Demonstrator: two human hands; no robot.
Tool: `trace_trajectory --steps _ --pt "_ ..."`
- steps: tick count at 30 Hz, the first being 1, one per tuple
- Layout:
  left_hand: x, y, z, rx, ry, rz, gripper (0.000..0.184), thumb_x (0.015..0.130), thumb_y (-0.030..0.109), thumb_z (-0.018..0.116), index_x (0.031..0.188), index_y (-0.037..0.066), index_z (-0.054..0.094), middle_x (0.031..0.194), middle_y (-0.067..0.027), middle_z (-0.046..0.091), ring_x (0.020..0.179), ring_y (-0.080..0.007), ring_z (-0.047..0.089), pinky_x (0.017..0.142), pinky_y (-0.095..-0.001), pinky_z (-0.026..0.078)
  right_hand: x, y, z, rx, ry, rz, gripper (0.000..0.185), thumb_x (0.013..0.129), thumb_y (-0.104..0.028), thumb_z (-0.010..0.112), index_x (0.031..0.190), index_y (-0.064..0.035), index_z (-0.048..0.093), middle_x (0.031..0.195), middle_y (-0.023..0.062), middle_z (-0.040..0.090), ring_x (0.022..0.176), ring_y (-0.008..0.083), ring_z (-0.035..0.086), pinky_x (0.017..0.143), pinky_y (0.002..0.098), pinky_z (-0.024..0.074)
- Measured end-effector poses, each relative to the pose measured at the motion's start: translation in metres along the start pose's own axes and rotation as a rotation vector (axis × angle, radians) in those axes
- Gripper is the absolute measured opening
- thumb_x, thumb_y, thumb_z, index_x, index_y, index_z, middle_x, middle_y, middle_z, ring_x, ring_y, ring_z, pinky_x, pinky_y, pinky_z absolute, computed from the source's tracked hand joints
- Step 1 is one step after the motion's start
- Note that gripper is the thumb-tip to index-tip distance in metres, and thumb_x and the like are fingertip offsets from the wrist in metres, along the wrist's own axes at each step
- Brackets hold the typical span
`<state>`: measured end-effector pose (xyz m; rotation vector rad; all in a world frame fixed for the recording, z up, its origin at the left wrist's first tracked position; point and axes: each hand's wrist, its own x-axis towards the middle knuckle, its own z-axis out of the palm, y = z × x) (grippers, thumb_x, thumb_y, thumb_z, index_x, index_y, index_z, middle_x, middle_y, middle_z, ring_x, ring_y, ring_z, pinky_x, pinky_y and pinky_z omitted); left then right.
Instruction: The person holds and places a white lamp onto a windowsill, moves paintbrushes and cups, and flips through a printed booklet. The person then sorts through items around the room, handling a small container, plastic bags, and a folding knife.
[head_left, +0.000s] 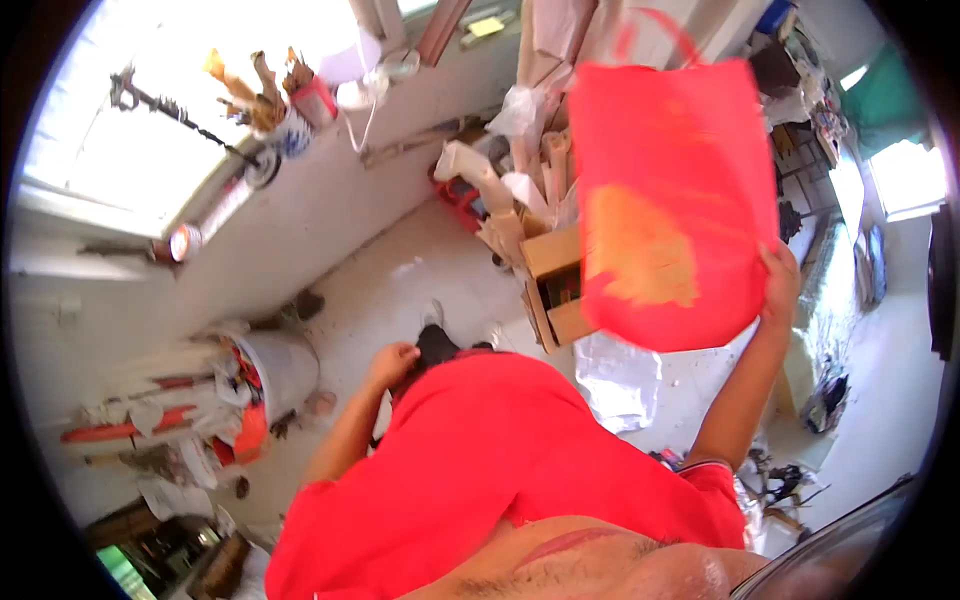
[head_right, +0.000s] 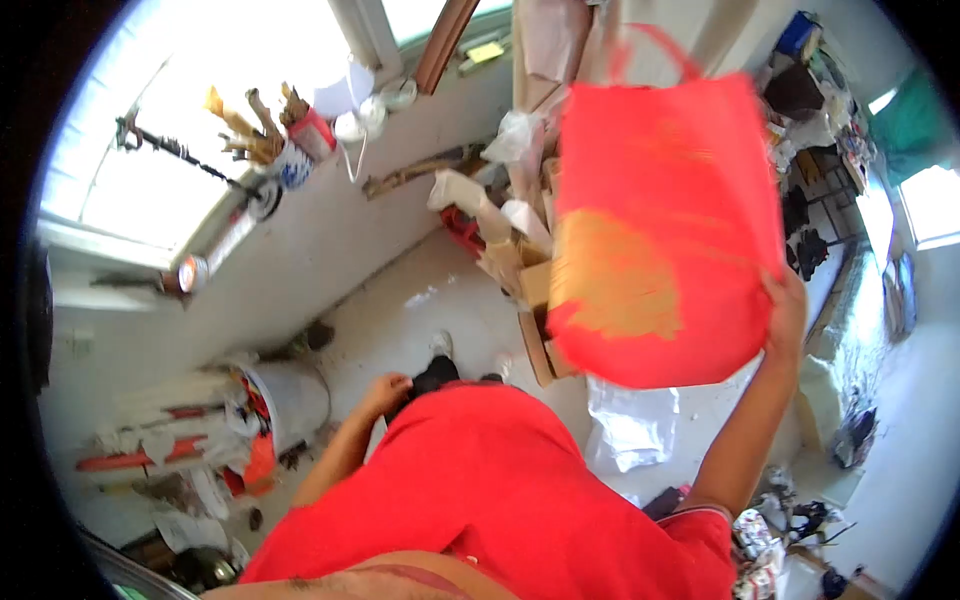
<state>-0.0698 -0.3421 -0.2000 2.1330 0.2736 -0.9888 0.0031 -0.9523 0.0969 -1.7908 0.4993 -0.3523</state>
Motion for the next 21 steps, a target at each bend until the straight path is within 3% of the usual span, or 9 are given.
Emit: trace_trajectory --steps 1,3,5,7,9,11,15,18,21 --pt "0.003 0.004 0.001 0.162 0.043 0.062 0.036 0.085 0.038 0.059 0.1 0.006 0.067 0.089 -0.0171 0.068 0.086 -0.0318 0.065 0.076 -0.0413 0.05 0.007 0.013 -0.033 0.008 0.076 -0.006 0.034 0.087 -0.015 0.06 0.115 0.0045 0.058 0.108 0.0099 0.063 0.095 0.0173 0.06 0.084 0.0282 0.0468" --pt "0.003 0.021 0.0 0.119 0.052 0.112 0.037 0.085 0.037 0.058 0.099 0.004 0.067 0.091 -0.0181 0.067 0.086 -0.0346 0.064 0.076 -0.0426 0.049 0.01 0.028 -0.063 0.203 0.166 0.033 0.036 0.088 -0.017 0.06 0.116 0.0045 0.057 0.11 0.0114 0.063 0.098 0.0206 0.06 0.086 0.0317 0.0469" --pt "0.012 0.029 0.001 0.131 0.019 0.184 0.034 0.088 0.03 0.056 0.101 0.0 0.065 0.078 -0.013 0.068 0.07 -0.0229 0.064 0.068 -0.036 0.05 0.013 0.034 -0.065 0.319 0.232 0.074 0.036 0.089 -0.02 0.06 0.117 0.0037 0.056 0.11 0.0117 0.062 0.098 0.0225 0.061 0.086 0.0341 0.0474" --pt "0.022 0.037 0.001 0.157 0.017 0.243 0.033 0.088 0.028 0.056 0.1 -0.002 0.065 0.078 -0.0129 0.067 0.069 -0.0212 0.064 0.067 -0.0348 0.05 0.026 0.039 -0.051 0.363 0.273 0.094 0.036 0.09 -0.022 0.059 0.116 0.0021 0.056 0.108 0.0107 0.063 0.095 0.023 0.061 0.083 0.0354 0.0483" --pt "0.025 0.041 0.004 0.167 0.008 0.28 0.033 0.087 0.027 0.056 0.1 -0.002 0.065 0.078 -0.0128 0.067 0.068 -0.0202 0.063 0.066 -0.0343 0.049 0.058 0.088 -0.065 0.439 0.137 0.185 0.035 0.091 -0.025 0.058 0.117 -0.0027 0.056 0.111 0.0097 0.062 0.1 0.022 0.059 0.088 0.0357 0.0457" --pt "0.025 0.046 0.003 0.157 0.014 0.296 0.033 0.086 0.026 0.056 0.1 -0.003 0.064 0.079 -0.0126 0.067 0.068 -0.02 0.063 0.066 -0.0344 0.049 0.055 0.096 -0.038 0.15 0.028 0.329 0.033 0.093 -0.03 0.053 0.117 -0.0067 0.056 0.105 0.0073 0.063 0.088 0.0169 0.059 0.081 0.0299 0.0454" --pt "0.011 0.044 -0.005 0.11 0.031 0.187 0.033 0.087 0.025 0.057 0.102 -0.003 0.063 0.081 -0.0115 0.067 0.069 -0.0187 0.063 0.067 -0.0331 0.05 0.02 0.114 0.009 0.145 -0.06 0.37 0.032 0.094 -0.028 0.054 0.112 -0.0023 0.059 0.093 0.0071 0.065 0.077 0.0141 0.061 0.07 0.0268 0.0483" --pt "0.007 0.008 0.001 -0.073 0.032 0.079 0.034 0.085 0.029 0.059 0.098 -0.001 0.066 0.085 -0.0147 0.068 0.076 -0.0252 0.065 0.07 -0.0362 0.05 0.002 0.152 0.024 0.145 -0.064 0.445 0.032 0.094 -0.025 0.054 0.114 -0.001 0.058 0.093 0.0084 0.066 0.075 0.0144 0.061 0.067 0.0253 0.0491" --pt "-0.005 -0.018 0.002 -0.134 0.039 0.025 0.034 0.086 0.028 0.059 0.1 -0.002 0.065 0.082 -0.0132 0.068 0.071 -0.0205 0.064 0.068 -0.0333 0.05 -0.022 0.156 0.058 0.133 -0.054 0.462 0.029 0.093 -0.021 0.056 0.112 0.0003 0.059 0.092 0.0097 0.066 0.074 0.0142 0.062 0.066 0.0244 0.0495"
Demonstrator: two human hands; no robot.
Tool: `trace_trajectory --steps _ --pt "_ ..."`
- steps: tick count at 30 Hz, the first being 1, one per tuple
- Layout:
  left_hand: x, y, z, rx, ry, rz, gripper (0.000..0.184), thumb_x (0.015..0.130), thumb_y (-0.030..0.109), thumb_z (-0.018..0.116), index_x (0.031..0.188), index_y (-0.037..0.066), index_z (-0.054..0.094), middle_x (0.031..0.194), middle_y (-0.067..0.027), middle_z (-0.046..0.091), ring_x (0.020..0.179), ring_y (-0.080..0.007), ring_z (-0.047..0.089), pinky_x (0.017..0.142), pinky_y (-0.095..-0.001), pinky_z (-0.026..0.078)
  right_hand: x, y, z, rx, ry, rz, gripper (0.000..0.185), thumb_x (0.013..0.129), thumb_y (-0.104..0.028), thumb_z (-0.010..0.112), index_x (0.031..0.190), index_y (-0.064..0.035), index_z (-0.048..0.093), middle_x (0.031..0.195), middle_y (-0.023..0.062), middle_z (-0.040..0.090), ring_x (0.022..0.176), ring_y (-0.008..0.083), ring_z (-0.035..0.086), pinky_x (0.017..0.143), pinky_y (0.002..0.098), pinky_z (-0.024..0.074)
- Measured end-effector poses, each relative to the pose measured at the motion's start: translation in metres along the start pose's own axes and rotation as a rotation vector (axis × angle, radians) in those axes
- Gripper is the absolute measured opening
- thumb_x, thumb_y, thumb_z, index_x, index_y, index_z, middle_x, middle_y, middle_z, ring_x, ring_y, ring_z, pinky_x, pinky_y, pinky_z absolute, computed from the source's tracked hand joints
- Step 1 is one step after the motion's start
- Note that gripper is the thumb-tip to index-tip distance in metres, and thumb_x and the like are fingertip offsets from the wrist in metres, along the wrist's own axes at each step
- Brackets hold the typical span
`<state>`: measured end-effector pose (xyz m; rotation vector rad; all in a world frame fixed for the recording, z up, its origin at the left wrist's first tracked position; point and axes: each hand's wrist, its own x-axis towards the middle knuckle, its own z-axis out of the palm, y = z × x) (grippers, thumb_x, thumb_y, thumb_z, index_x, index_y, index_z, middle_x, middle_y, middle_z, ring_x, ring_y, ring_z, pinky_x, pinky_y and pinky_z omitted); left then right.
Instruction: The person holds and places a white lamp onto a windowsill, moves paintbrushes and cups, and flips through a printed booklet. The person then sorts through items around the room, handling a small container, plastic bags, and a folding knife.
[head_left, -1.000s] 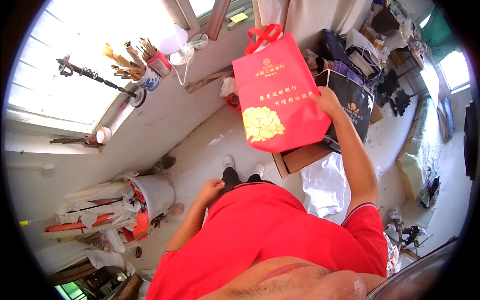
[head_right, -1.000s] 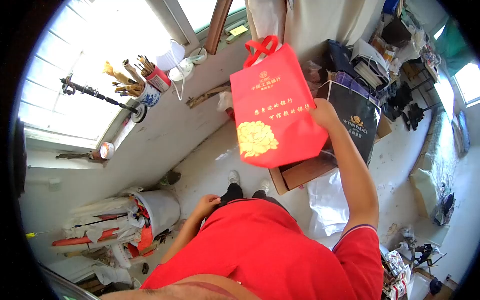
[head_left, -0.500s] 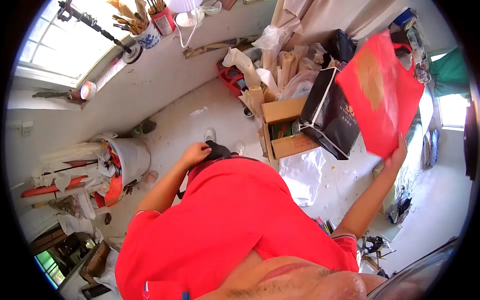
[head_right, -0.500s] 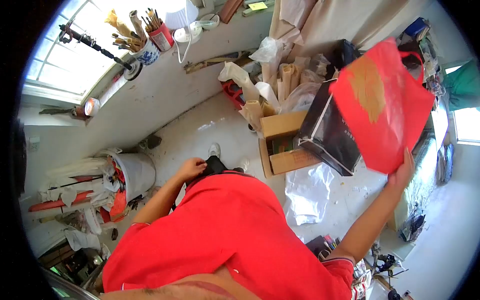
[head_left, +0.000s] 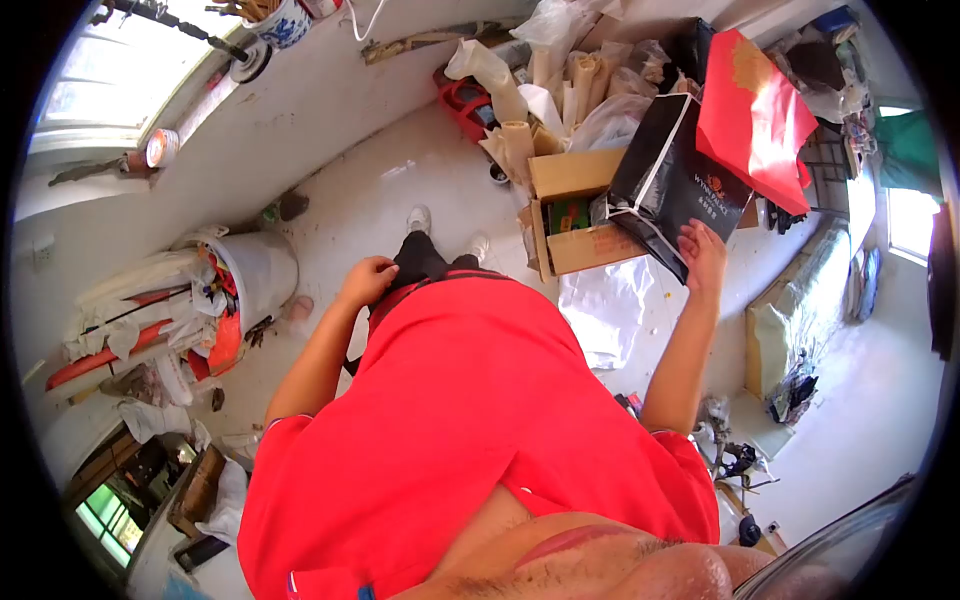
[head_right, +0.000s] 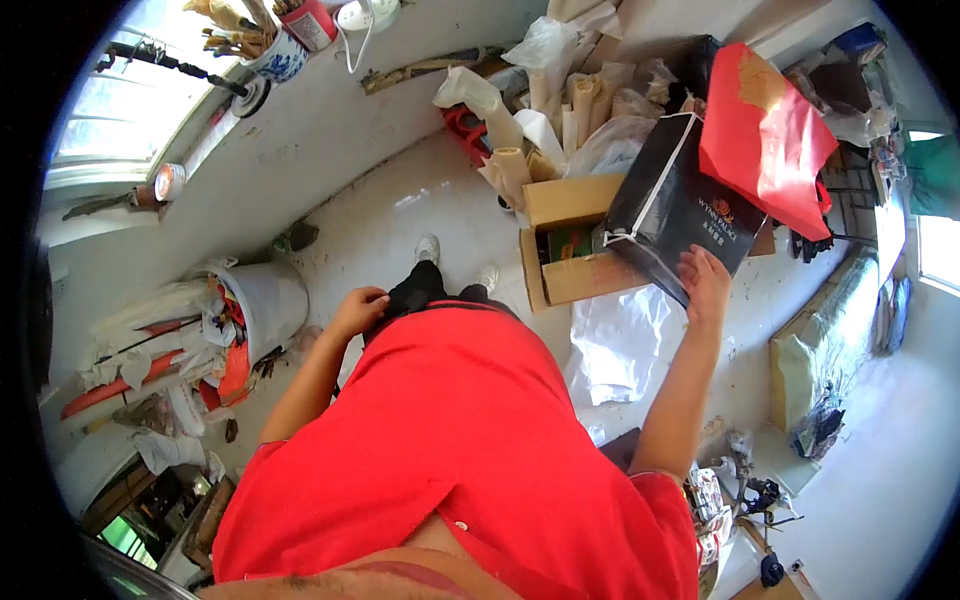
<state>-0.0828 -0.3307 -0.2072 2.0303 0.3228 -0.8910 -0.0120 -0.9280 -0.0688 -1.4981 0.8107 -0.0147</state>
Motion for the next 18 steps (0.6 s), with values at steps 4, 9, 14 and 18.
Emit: trace_trajectory --steps 4,9,14,18 --pt "-0.011 -0.028 0.005 -0.04 0.055 -0.035 0.035 0.086 0.029 0.059 0.103 -0.001 0.065 0.08 -0.0116 0.068 0.069 -0.019 0.064 0.066 -0.0329 0.05 -0.026 0.005 0.058 -0.107 0.007 -0.135 0.024 0.092 -0.014 0.056 0.106 0.0029 0.063 0.086 0.0101 0.066 0.072 0.0139 0.062 0.066 0.0246 0.0503" --pt "-0.035 -0.024 0.008 -0.072 0.079 -0.099 0.035 0.085 0.029 0.06 0.101 -0.002 0.065 0.076 -0.0101 0.066 0.067 -0.0174 0.063 0.064 -0.0308 0.049 -0.044 0.021 0.106 -0.202 -0.13 -0.284 0.02 0.091 -0.011 0.055 0.103 0.0034 0.064 0.081 0.0092 0.066 0.069 0.0131 0.062 0.066 0.025 0.0505" --pt "-0.042 -0.058 0.015 -0.149 0.072 -0.087 0.035 0.086 0.028 0.06 0.102 -0.003 0.064 0.076 -0.0091 0.066 0.066 -0.017 0.062 0.064 -0.0308 0.049 -0.079 0.077 0.139 -0.349 -0.32 -0.151 0.019 0.091 -0.011 0.055 0.101 0.0016 0.064 0.081 0.008 0.066 0.067 0.0123 0.062 0.065 0.0251 0.0501" --pt "-0.044 -0.064 0.01 -0.202 0.086 -0.099 0.035 0.087 0.028 0.059 0.104 -0.003 0.064 0.078 -0.0106 0.067 0.067 -0.0175 0.062 0.066 -0.0314 0.049 -0.137 0.11 0.165 -0.409 -0.433 0.002 0.019 0.091 -0.01 0.054 0.101 0.0023 0.064 0.079 0.0087 0.066 0.067 0.0126 0.063 0.065 0.0256 0.0503"
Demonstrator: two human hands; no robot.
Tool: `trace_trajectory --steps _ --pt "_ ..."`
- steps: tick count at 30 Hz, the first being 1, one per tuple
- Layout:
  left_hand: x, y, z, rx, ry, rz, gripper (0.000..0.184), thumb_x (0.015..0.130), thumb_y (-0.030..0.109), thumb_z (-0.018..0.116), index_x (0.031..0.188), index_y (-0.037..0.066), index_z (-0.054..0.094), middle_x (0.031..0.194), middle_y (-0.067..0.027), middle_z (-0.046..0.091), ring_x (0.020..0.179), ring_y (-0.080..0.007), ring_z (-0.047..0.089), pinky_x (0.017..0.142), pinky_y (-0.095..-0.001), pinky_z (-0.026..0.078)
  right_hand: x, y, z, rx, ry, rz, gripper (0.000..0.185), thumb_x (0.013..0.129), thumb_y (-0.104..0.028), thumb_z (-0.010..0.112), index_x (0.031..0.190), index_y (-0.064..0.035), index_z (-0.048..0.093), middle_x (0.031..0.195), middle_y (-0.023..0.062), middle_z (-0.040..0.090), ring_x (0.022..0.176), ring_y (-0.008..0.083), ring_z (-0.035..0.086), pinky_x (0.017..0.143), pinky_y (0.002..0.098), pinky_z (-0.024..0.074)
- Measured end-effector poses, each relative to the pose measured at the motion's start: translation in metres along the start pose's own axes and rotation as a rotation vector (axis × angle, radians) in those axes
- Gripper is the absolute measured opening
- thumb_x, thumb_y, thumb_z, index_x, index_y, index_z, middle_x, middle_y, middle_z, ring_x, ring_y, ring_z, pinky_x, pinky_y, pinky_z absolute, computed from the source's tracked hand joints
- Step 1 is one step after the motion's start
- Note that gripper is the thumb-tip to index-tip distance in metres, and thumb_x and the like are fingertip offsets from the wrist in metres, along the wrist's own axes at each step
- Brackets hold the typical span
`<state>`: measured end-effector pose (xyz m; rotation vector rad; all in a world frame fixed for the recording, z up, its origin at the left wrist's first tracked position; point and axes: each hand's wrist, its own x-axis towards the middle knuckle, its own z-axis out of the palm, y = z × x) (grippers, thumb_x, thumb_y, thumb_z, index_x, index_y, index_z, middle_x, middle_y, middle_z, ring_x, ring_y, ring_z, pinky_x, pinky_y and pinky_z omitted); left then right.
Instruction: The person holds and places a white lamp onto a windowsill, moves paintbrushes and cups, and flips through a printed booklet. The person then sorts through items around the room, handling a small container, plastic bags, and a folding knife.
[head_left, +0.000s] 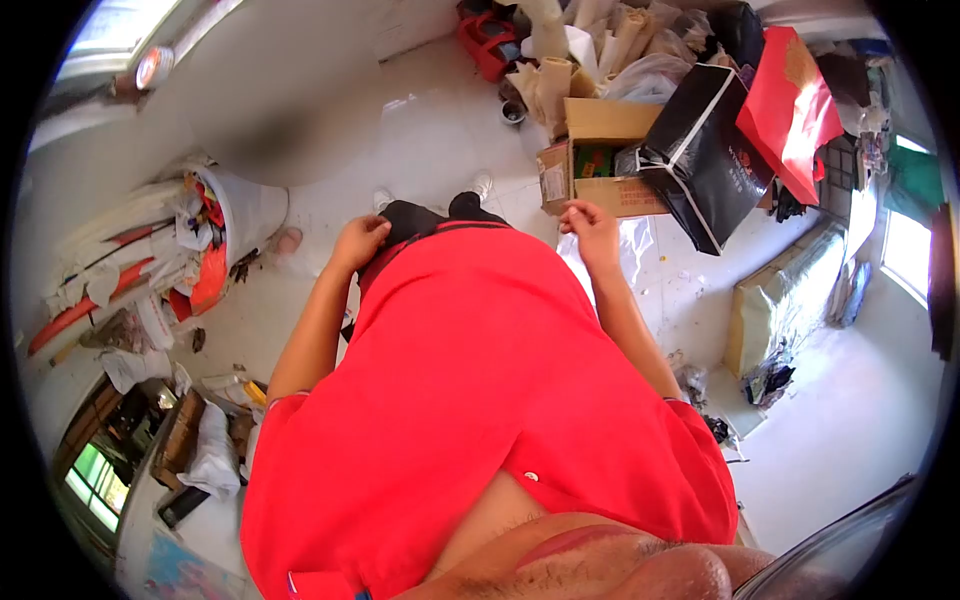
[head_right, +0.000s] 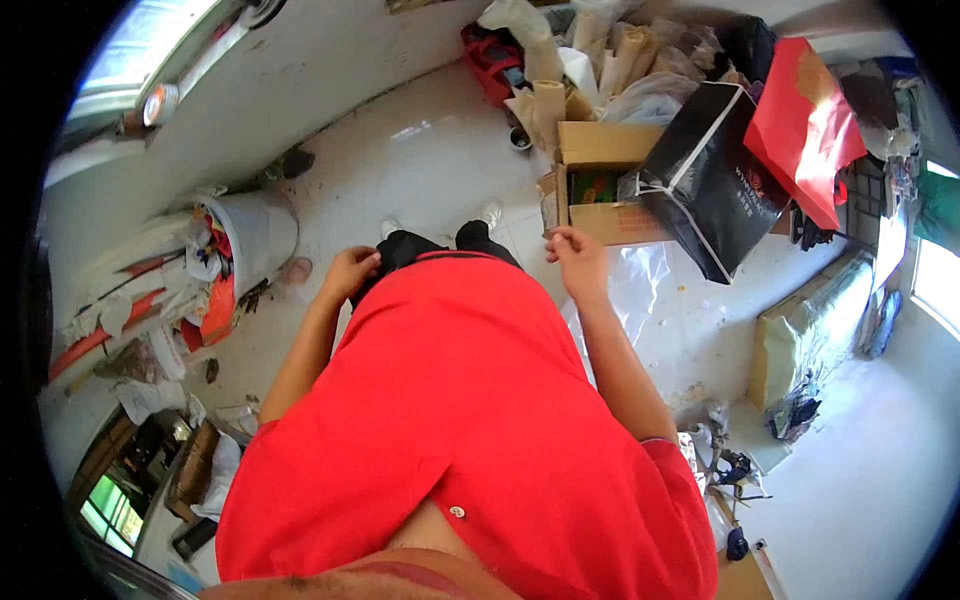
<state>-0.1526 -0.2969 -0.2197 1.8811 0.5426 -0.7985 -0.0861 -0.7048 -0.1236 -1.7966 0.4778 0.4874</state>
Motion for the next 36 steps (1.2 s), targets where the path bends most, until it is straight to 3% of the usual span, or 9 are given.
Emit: trace_trajectory --steps 4,8,15,18,21,24,25,27,36 --pt "-0.007 0.003 -0.018 0.03 -0.039 0.008 0.037 0.089 0.024 0.058 0.109 -0.006 0.06 0.092 -0.0113 0.067 0.076 -0.0156 0.063 0.072 -0.0277 0.05 -0.029 -0.002 0.041 -0.137 -0.163 0.028 0.024 0.09 -0.014 0.054 0.103 0.0038 0.063 0.083 0.0105 0.068 0.07 0.0142 0.064 0.068 0.0276 0.0507" --pt "-0.021 -0.038 -0.041 -0.089 0.006 0.074 0.035 0.087 0.028 0.058 0.101 -0.004 0.063 0.079 -0.0094 0.066 0.07 -0.0169 0.061 0.067 -0.0313 0.048 -0.027 0.048 0.066 -0.191 -0.256 0.106 0.028 0.09 -0.017 0.055 0.105 0.0046 0.063 0.086 0.0124 0.068 0.072 0.0174 0.065 0.069 0.028 0.0513" --pt "-0.075 -0.185 -0.11 -0.31 0.104 -0.008 0.032 0.088 0.024 0.059 0.102 -0.003 0.063 0.083 -0.0088 0.067 0.071 -0.0158 0.063 0.067 -0.03 0.05 -0.046 0.15 0.107 -0.187 -0.14 0.545 0.025 0.086 -0.014 0.06 0.104 0.0036 0.062 0.089 0.0143 0.068 0.073 0.019 0.066 0.064 0.028 0.0531" --pt "-0.117 -0.232 -0.141 -0.402 0.244 -0.057 0.032 0.087 0.025 0.059 0.103 -0.002 0.064 0.083 -0.0093 0.066 0.071 -0.0157 0.063 0.065 -0.0278 0.051 -0.045 0.241 0.106 -0.768 -0.494 0.071 0.026 0.085 -0.016 0.059 0.103 0.0024 0.063 0.09 0.0153 0.068 0.074 0.0219 0.067 0.059 0.0309 0.0522" --pt "-0.148 -0.286 -0.161 -0.415 0.323 -0.111 0.033 0.087 0.026 0.059 0.103 -0.002 0.064 0.082 -0.009 0.065 0.068 -0.0146 0.062 0.063 -0.0274 0.051 -0.063 0.214 0.137 -1.039 -0.556 0.204 0.03 0.082 -0.027 0.057 0.099 -0.0042 0.066 0.095 0.0158 0.068 0.08 0.027 0.067 0.061 0.0381 0.0506" --pt "-0.162 -0.333 -0.159 -0.454 0.392 -0.11 0.03 0.086 0.028 0.058 0.098 0.001 0.065 0.074 -0.0075 0.064 0.061 -0.0153 0.059 0.053 -0.0325 0.048 0.007 0.312 0.131 -1.449 -0.776 -0.379 0.042 0.084 -0.046 0.044 0.096 -0.0147 0.07 0.097 0.018 0.066 0.09 0.0363 0.063 0.077 0.0478 0.0491" --pt "-0.174 -0.316 -0.166 -0.484 0.363 -0.209 0.032 0.084 0.029 0.059 0.097 0.0 0.065 0.075 -0.0089 0.066 0.061 -0.0166 0.06 0.056 -0.0336 0.049 -0.003 0.249 0.16 -1.493 -0.825 -0.448 0.038 0.087 -0.04 0.049 0.097 -0.0084 0.069 0.095 0.0147 0.069 0.087 0.0317 0.066 0.075 0.0426 0.0508" --pt "-0.17 -0.319 -0.163 -0.423 0.461 -0.127 0.033 0.082 0.029 0.06 0.093 -0.001 0.067 0.078 -0.0132 0.067 0.063 -0.0209 0.063 0.06 -0.0354 0.05 0.009 0.223 0.188 -0.477 -0.5 0.239 0.031 0.088 -0.029 0.055 0.097 -0.0007 0.067 0.09 0.0102 0.07 0.081 0.0242 0.066 0.071 0.0356 0.0515" --pt "-0.162 -0.315 -0.212 -0.31 0.518 -0.142 0.032 0.086 0.028 0.06 0.098 -0.001 0.065 0.082 -0.0125 0.068 0.067 -0.0182 0.064 0.064 -0.0331 0.05 0.018 0.023 0.321 -0.594 -0.489 0.234 0.029 0.089 -0.019 0.055 0.103 0.005 0.064 0.087 0.0124 0.068 0.08 0.0176 0.063 0.07 0.0307 0.0505"
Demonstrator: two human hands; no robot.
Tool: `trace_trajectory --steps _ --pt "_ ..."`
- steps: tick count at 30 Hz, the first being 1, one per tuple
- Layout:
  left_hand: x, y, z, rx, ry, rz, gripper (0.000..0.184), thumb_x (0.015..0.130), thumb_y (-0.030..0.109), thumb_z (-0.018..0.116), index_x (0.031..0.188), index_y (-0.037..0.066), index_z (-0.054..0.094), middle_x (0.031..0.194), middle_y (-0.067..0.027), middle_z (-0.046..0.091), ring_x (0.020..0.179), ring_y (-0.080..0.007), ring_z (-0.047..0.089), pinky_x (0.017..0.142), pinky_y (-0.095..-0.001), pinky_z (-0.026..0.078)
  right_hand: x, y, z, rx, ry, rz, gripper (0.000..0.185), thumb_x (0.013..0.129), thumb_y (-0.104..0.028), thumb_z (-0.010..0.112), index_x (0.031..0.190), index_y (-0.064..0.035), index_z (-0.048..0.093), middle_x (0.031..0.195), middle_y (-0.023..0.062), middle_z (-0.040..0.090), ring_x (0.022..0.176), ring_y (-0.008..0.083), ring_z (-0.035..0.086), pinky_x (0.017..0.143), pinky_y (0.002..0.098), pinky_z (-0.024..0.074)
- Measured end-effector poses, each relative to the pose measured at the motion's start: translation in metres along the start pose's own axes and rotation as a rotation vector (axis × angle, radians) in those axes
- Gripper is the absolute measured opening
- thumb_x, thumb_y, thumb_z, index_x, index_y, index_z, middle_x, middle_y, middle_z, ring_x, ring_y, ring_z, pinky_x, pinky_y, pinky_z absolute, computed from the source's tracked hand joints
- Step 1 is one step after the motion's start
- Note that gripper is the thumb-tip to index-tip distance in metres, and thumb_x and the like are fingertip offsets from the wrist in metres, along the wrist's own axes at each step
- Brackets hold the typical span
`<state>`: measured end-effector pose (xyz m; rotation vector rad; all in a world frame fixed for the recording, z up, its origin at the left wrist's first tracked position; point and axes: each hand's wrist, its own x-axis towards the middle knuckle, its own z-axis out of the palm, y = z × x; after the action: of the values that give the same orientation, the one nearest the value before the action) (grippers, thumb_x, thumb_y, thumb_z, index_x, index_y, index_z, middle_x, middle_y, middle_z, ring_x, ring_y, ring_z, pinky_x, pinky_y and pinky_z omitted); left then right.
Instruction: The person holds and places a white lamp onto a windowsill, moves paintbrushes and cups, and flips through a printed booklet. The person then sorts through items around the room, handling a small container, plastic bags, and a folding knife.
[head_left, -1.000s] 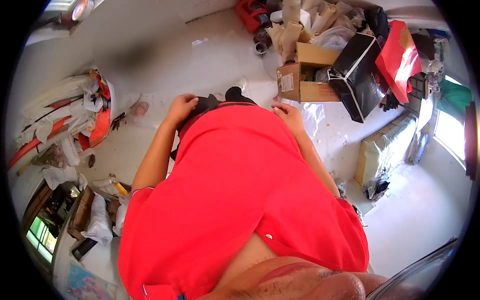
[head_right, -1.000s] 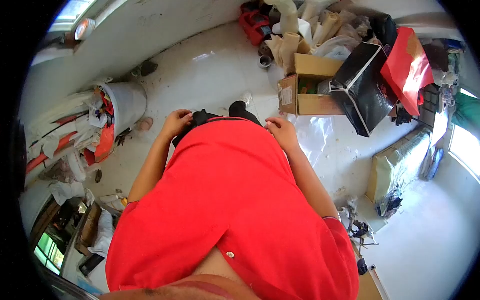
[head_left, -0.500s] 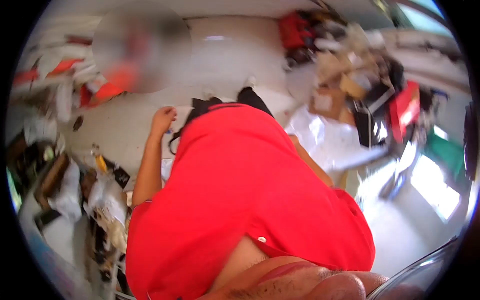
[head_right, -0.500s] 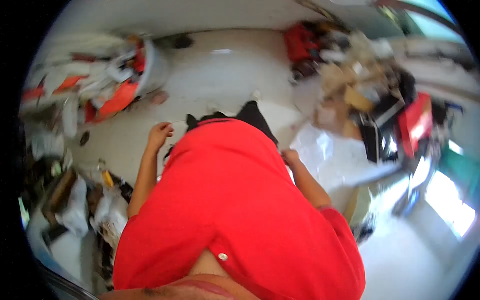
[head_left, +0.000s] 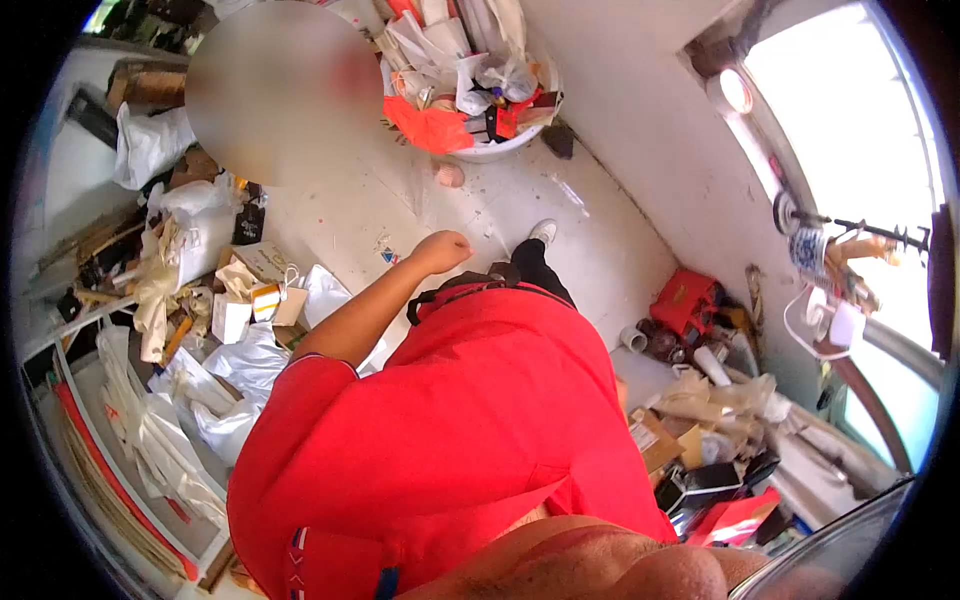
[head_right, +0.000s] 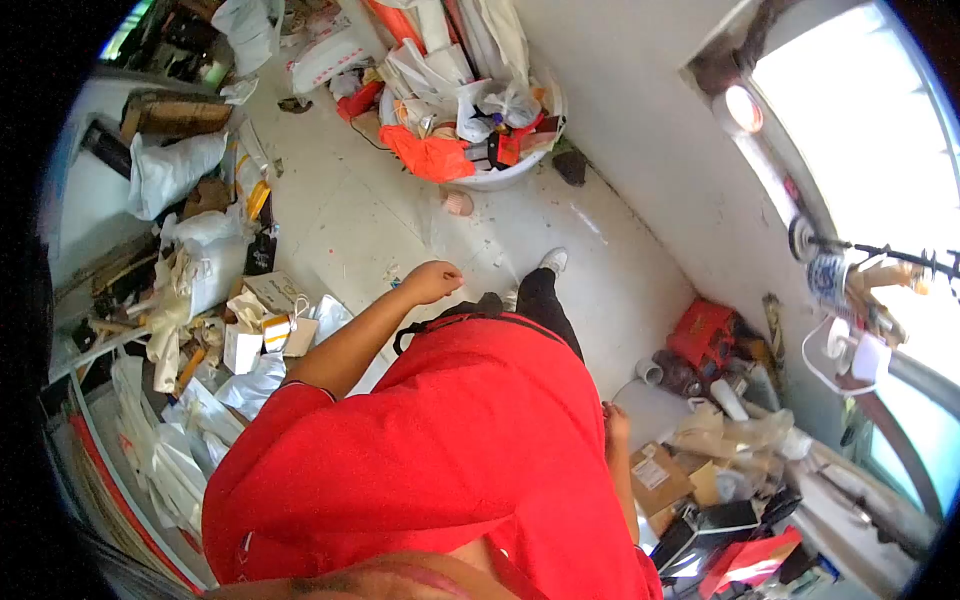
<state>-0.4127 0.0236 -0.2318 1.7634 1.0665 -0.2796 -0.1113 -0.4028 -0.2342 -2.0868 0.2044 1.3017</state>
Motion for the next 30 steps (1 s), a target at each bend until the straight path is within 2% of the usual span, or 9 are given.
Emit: trace_trajectory --steps 3,7,11,18,21,24,27,29,30 --pt "0.019 -0.005 -0.024 -0.048 0.109 -0.038 0.034 0.081 0.036 0.06 0.087 0.004 0.069 0.089 -0.0185 0.066 0.084 -0.0349 0.063 0.075 -0.0424 0.048 0.016 -0.026 0.0 0.052 0.012 0.048 0.028 0.088 -0.019 0.055 0.103 0.0041 0.062 0.086 0.0131 0.067 0.077 0.0185 0.063 0.066 0.0305 0.0495" --pt "0.056 -0.009 -0.062 -0.099 0.167 -0.122 0.034 0.081 0.035 0.06 0.086 0.003 0.068 0.087 -0.0193 0.066 0.082 -0.0358 0.063 0.074 -0.0434 0.048 0.043 -0.064 -0.008 0.116 0.019 0.062 0.028 0.088 -0.02 0.055 0.103 0.003 0.061 0.086 0.014 0.067 0.073 0.0197 0.062 0.06 0.0304 0.0482" --pt "0.079 0.001 -0.103 -0.325 0.295 -0.105 0.026 0.085 0.022 0.059 0.095 -0.001 0.064 0.081 -0.0097 0.067 0.069 -0.0169 0.065 0.063 -0.0308 0.05 0.065 -0.107 -0.008 0.172 0.045 0.056 0.027 0.088 -0.02 0.055 0.103 0.0018 0.06 0.085 0.015 0.066 0.069 0.0209 0.062 0.055 0.0302 0.0469" --pt "0.174 -0.046 -0.161 -0.37 0.551 -0.062 0.026 0.082 0.024 0.056 0.093 0.004 0.067 0.074 -0.0122 0.067 0.067 -0.0222 0.066 0.062 -0.0366 0.05 0.083 -0.186 0.013 0.231 0.059 0.022 0.027 0.087 -0.021 0.055 0.104 -0.0002 0.057 0.084 0.0167 0.066 0.062 0.023 0.061 0.045 0.0299 0.0445" --pt "0.191 0.021 -0.256 -0.408 0.549 -0.026 0.026 0.082 0.026 0.057 0.091 0.003 0.066 0.071 -0.013 0.066 0.067 -0.0263 0.065 0.063 -0.0381 0.05 0.084 -0.19 0.04 0.253 0.076 0.006 0.031 0.087 -0.024 0.057 0.107 0.0001 0.058 0.09 0.0177 0.066 0.068 0.0254 0.064 0.051 0.0317 0.0482" --pt "0.284 0.009 -0.325 -0.438 0.721 0.062 0.028 0.084 0.029 0.056 0.088 0.002 0.063 0.067 -0.0126 0.063 0.064 -0.027 0.064 0.065 -0.0395 0.049 0.076 -0.216 0.078 0.228 0.064 0.015 0.032 0.088 -0.025 0.056 0.107 0.0 0.058 0.091 0.0176 0.066 0.07 0.0256 0.064 0.052 0.0321 0.0482" --pt "0.33 0.048 -0.409 -0.563 0.754 0.117 0.045 0.082 0.029 0.061 0.117 0.001 0.055 0.078 -0.0125 0.068 0.065 -0.022 0.066 0.065 -0.0368 0.051 0.066 -0.246 0.112 0.147 0.016 0.006 0.033 0.088 -0.026 0.056 0.108 -0.0002 0.058 0.092 0.0175 0.066 0.071 0.0257 0.063 0.054 0.0326 0.0482" --pt "0.458 -0.017 -0.448 -0.286 0.811 0.199 0.056 0.082 0.026 0.063 0.129 0.001 0.045 0.088 -0.0113 0.069 0.064 -0.0207 0.067 0.062 -0.0353 0.052 0.061 -0.272 0.13 0.1 -0.019 -0.03 0.033 0.088 -0.026 0.056 0.109 -0.0003 0.057 0.093 0.0175 0.066 0.072 0.0258 0.063 0.055 0.0328 0.0483" --pt "0.435 0.014 -0.461 -0.505 0.752 0.166 0.054 0.081 0.026 0.063 0.126 0.002 0.045 0.092 -0.0107 0.068 0.067 -0.021 0.067 0.06 -0.0357 0.051 0.061 -0.286 0.139 0.076 -0.04 -0.055 0.033 0.088 -0.027 0.056 0.109 -0.0003 0.057 0.093 0.0174 0.066 0.073 0.0259 0.063 0.055 0.033 0.0483"
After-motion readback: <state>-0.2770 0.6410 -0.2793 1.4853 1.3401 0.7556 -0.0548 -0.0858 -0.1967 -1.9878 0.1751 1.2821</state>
